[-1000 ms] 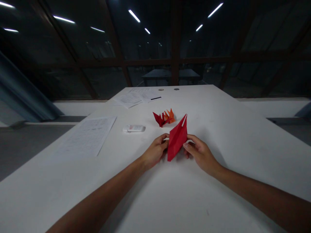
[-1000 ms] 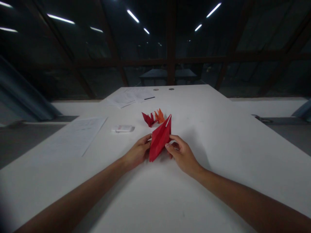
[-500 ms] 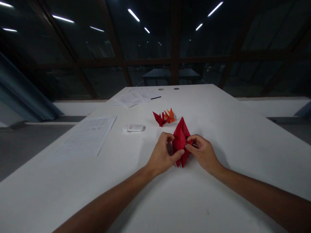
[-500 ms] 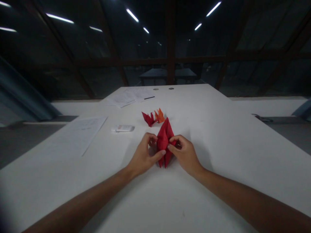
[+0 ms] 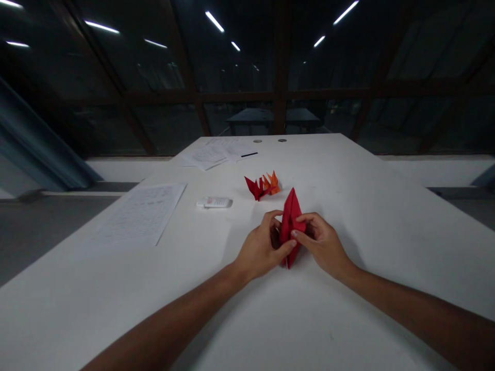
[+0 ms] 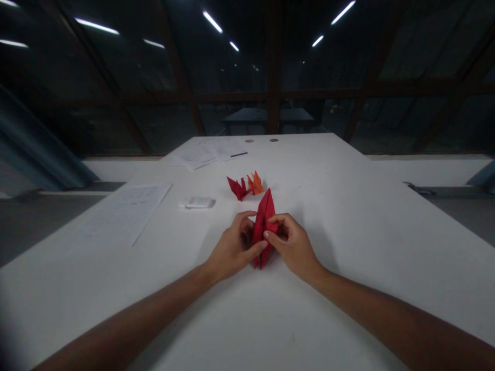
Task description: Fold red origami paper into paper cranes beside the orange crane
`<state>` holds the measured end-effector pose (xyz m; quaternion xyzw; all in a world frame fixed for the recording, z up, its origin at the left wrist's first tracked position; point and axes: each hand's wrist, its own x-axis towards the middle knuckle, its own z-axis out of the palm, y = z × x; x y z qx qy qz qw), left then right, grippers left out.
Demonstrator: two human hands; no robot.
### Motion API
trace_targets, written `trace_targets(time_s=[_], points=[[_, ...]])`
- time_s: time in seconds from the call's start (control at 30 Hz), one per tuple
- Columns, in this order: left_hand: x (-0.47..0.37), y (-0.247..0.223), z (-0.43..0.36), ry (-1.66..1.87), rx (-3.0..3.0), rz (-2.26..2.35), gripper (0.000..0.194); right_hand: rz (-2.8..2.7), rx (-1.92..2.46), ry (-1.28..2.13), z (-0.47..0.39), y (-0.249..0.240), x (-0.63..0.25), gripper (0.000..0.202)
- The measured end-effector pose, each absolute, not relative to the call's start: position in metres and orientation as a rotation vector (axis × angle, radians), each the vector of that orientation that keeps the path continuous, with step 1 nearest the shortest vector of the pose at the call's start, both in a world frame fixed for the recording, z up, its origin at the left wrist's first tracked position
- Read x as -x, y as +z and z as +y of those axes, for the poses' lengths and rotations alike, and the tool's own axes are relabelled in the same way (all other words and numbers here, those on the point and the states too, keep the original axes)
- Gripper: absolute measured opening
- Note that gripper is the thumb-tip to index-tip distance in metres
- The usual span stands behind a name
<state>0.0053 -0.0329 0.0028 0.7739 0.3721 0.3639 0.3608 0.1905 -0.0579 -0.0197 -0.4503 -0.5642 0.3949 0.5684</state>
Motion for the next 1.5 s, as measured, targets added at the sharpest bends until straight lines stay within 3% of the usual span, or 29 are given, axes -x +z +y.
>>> trace_targets(time_s=[0.23,0.47,0.63,1.03,1.5], points=[[-0.0020,0.0042,-0.0269,1.037,-1.905,1.001,0.035,-1.401,1.076,0.912,-0.0617,-0.0188,-0.1900,0.019],[-0.0003,0.0033,-0.0241,1.077,-1.775,0.940,0.036,-1.388,1.130,0.915,-0.0574,-0.0192,-0.1913,0.020],[-0.0010,0.0049,-0.0273,1.079,-1.991,0.909,0.030,-1.427,1.175,0.832,-0.0574,-0.0164,-0.1909,0.025],[-0.0008,-0.0040,-0.0252,0.994,-2.233,0.897,0.036,-1.454,1.281,0.794,-0.0565,-0.0215,-0.1896,0.044],[-0.0041,-0.0009,-0.0275,0.956,-2.130,0.937,0.020,-1.478,1.245,0.751,-0.0561,-0.0190,-0.1923,0.022]])
